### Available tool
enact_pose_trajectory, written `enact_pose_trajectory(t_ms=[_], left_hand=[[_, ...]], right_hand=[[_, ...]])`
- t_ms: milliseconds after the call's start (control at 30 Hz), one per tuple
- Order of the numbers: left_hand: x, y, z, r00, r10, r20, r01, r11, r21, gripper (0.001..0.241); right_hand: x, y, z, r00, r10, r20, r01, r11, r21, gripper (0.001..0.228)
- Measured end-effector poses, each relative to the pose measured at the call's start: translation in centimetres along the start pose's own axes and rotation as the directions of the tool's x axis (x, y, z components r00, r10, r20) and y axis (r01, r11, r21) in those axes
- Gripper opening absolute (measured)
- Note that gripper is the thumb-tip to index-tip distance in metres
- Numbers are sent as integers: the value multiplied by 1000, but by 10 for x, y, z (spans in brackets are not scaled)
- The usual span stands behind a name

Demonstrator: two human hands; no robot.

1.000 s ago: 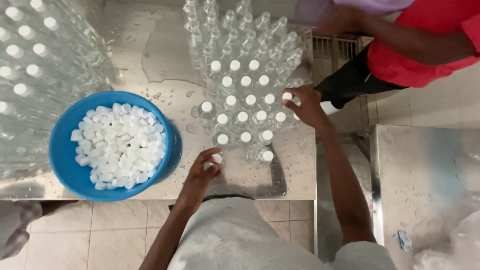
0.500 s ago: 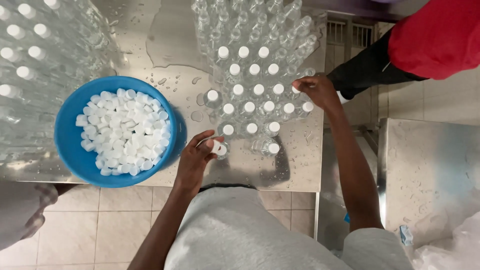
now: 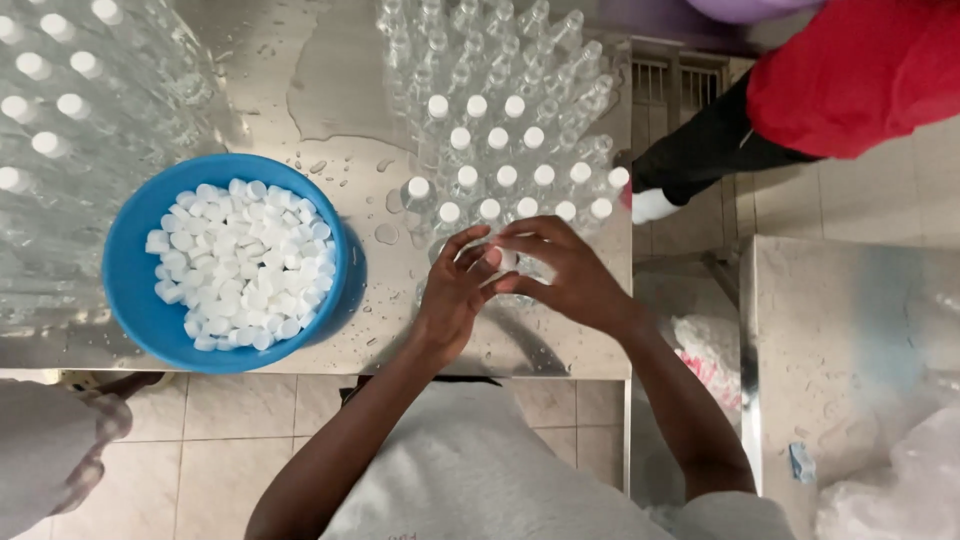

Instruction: Manually placing plastic caps onto the necks of filled water bottles at a production station.

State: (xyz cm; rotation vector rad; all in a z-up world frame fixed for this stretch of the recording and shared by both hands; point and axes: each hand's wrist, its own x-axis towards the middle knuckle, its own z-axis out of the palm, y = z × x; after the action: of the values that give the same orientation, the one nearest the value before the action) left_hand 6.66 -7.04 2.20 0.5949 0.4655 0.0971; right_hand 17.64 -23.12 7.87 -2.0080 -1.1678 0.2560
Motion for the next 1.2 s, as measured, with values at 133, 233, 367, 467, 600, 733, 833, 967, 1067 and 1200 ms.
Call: enact_pose_trajectory(t_ms=[133,233,367,467,600,733,833,967,1067,1200], left_hand=[[0,1,-1,1000,7,18,-6,1000,-26,58],[-5,19,-12,998,12,60,-11,1000,-15,52],[-13,48,-77,973,222,-65,-201,948,246,49],[-23,81,-152,901,404,-159,-246,777,580,53],[-34,91,-304,716,682,-153,150,63,987,52],[-31,81,-401,646,731,-219,264,55,963,64],[-3,102,-404,731,671,-123,176,-12,984,72],[32,122,-371,730,658,-186,177,80,981,89],[62,123,-357,703,706,-81,220,-108,970,99],[99,120,-355,705,698,130,293,-452,842,86]], right_hand=[[9,19,4,1000,-20,-19,18,997,-78,39],[38,81,-16,994,59,-87,-60,998,-18,49],[77,219,-34,978,7,-210,-104,883,-457,49],[85,256,-29,973,150,-178,-222,824,-521,42],[86,268,-29,976,205,-68,-214,867,-449,44],[78,292,-31,993,105,51,-100,991,-86,43],[89,291,-55,924,354,146,-340,934,-114,44],[99,283,-62,773,613,163,-607,790,-87,40],[101,285,-61,766,619,172,-622,782,-41,31],[99,269,-60,747,653,126,-654,755,-41,25]])
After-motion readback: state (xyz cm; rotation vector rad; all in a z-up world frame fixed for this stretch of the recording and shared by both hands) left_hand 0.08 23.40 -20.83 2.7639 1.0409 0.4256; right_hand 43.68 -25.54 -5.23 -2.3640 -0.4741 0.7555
